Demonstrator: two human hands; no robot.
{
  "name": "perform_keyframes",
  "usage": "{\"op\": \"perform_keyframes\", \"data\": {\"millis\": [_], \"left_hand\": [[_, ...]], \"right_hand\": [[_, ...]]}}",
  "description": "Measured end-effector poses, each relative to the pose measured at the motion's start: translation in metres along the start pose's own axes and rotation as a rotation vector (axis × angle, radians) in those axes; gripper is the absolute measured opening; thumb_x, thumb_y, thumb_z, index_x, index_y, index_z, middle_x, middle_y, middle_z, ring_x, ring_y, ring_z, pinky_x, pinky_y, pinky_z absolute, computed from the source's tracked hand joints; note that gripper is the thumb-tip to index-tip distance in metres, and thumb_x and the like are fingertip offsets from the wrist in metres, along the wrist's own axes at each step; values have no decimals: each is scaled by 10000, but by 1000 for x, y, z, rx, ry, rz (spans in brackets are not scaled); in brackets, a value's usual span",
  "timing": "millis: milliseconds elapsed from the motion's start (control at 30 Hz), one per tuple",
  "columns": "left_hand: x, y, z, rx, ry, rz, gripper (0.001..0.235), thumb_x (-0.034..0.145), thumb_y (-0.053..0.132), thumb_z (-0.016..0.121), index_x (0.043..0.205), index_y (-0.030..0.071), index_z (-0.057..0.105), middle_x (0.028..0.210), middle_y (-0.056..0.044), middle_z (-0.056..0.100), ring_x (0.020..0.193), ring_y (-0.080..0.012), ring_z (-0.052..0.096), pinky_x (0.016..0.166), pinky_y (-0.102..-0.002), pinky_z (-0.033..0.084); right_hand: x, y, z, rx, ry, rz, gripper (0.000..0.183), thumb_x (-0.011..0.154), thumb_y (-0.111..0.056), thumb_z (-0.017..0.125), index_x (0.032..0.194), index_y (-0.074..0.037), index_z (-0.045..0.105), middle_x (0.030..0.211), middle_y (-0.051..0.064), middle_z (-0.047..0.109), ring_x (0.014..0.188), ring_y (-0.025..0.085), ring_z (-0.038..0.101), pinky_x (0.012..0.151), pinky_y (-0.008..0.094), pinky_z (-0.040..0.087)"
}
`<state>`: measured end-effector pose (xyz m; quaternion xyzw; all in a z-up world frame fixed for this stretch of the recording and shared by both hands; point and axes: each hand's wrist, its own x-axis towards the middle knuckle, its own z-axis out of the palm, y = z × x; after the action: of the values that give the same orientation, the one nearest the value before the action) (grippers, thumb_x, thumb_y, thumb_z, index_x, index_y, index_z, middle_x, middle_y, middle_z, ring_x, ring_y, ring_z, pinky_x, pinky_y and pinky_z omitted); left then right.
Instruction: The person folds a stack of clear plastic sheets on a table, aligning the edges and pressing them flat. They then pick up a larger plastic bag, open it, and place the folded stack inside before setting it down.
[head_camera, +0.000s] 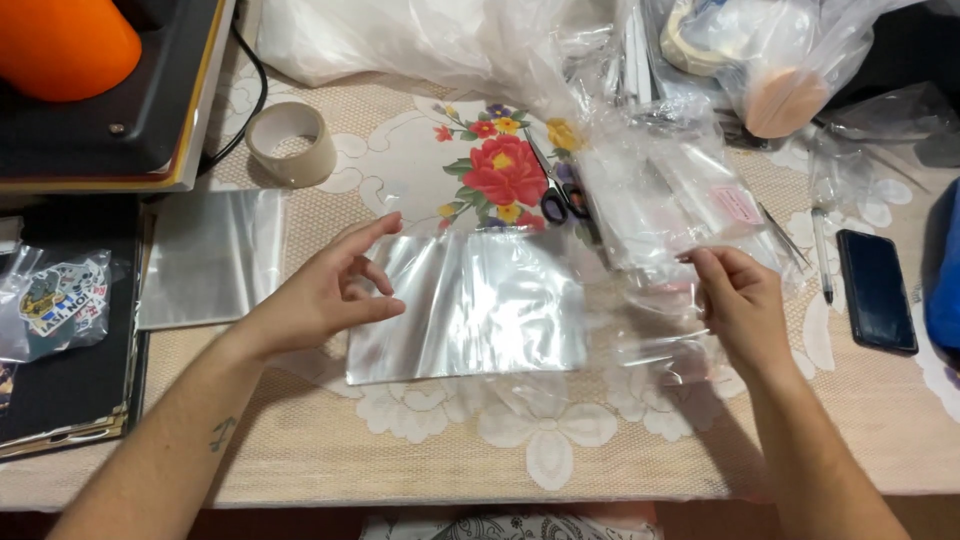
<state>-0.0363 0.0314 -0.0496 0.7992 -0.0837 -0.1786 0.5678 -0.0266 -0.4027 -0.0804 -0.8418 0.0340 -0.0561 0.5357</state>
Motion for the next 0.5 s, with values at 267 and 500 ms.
{"op": "perform_keyframes", "data": {"millis": [267,500], "left_hand": [[33,-33,-9,605,13,-45,748,879,455,633,1524,180,374,1622,-52,302,1470,-273,282,1158,-512,272],[80,-39,-15,869,9,-84,558,851,375,769,1257,6,664,1139,-199,661,1105,-372,637,860,-434,564]], "right_hand": [[10,63,-45,-1330,95,-261,569,981,-651,478,1303,-219,662,826,-44,754,641,184,708,515,310,472],[-37,-33,53,-983,214,-1102,363,917,-334,698,1207,-118,690,1127,95,687,1099,299,672,928,351,541]]}}
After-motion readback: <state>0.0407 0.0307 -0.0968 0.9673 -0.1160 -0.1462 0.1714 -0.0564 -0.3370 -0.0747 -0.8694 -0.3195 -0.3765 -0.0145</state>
